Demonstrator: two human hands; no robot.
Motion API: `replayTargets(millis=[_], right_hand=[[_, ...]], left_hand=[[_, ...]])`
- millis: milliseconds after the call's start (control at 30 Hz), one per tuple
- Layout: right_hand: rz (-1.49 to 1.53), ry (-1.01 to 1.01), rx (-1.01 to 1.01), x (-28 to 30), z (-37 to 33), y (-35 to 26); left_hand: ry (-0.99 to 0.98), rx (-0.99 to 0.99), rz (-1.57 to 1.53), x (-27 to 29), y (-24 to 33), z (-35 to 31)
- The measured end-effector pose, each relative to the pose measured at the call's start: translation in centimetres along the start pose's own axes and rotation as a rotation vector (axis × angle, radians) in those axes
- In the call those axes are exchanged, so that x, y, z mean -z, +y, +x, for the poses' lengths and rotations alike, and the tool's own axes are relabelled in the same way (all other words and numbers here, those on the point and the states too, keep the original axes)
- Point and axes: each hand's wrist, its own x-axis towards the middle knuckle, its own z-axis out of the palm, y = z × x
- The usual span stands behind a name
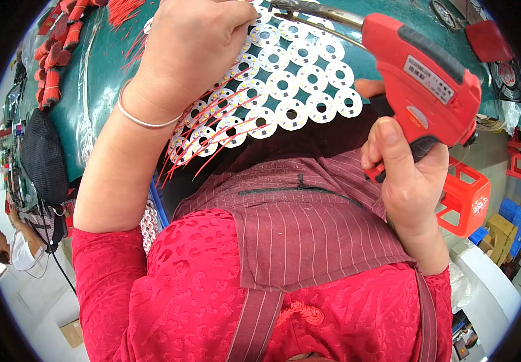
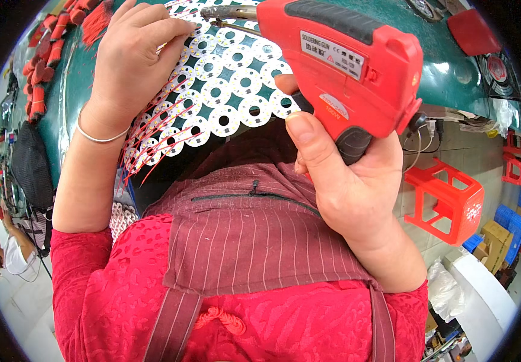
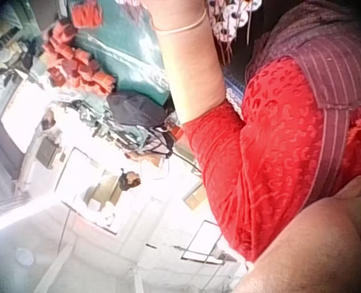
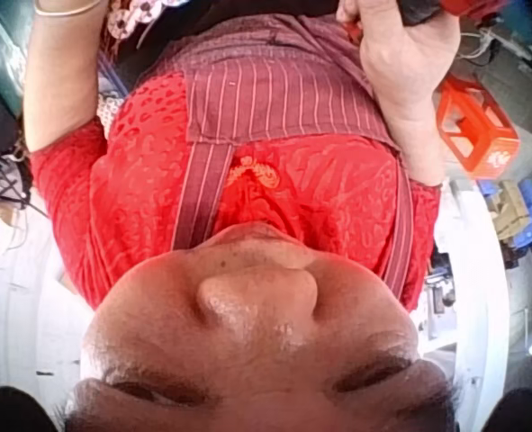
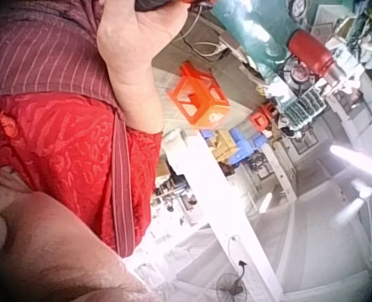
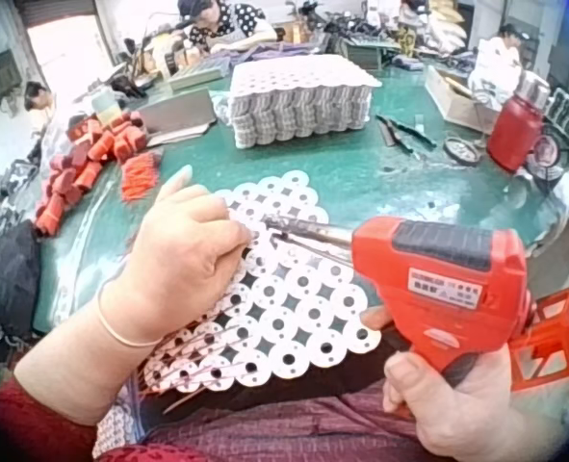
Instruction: The person solders wires onto a grid of circular LED light components on an assembly board at a workstation. This is done using a soldering iron.
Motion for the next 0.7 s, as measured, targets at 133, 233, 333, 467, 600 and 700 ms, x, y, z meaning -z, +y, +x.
replayTargets(millis=[133, 233, 333, 467, 600, 700], right_hand=[[-0.012, -0.012, 0.001, 0.02, 0.01, -0.07], [-0.008, -0.012, -0.016, 0.02, -0.04, 0.01], [-0.112, -0.06, -0.014, -0.12, 0.1, -0.19], [-0.115, -0.064, -0.023, -0.04, 0.08, -0.14], [-0.064, -0.022, -0.035, -0.21, -0.09, 0.02], [-0.088, -0.022, -0.049, 0.31, -0.37, 0.64]], left_hand=[[0.133, -0.067, -0.062, -0.71, -0.76, -0.45], [0.124, -0.075, -0.082, -0.73, -0.75, -0.36], [0.13, -0.079, -0.088, -0.87, -0.9, -0.52], [0.068, -0.052, -0.044, -0.58, -0.59, -0.44], [0.101, -0.126, 0.018, -0.64, -0.69, -0.33], [0.085, -0.126, 0.021, -0.67, -0.71, -0.42]])
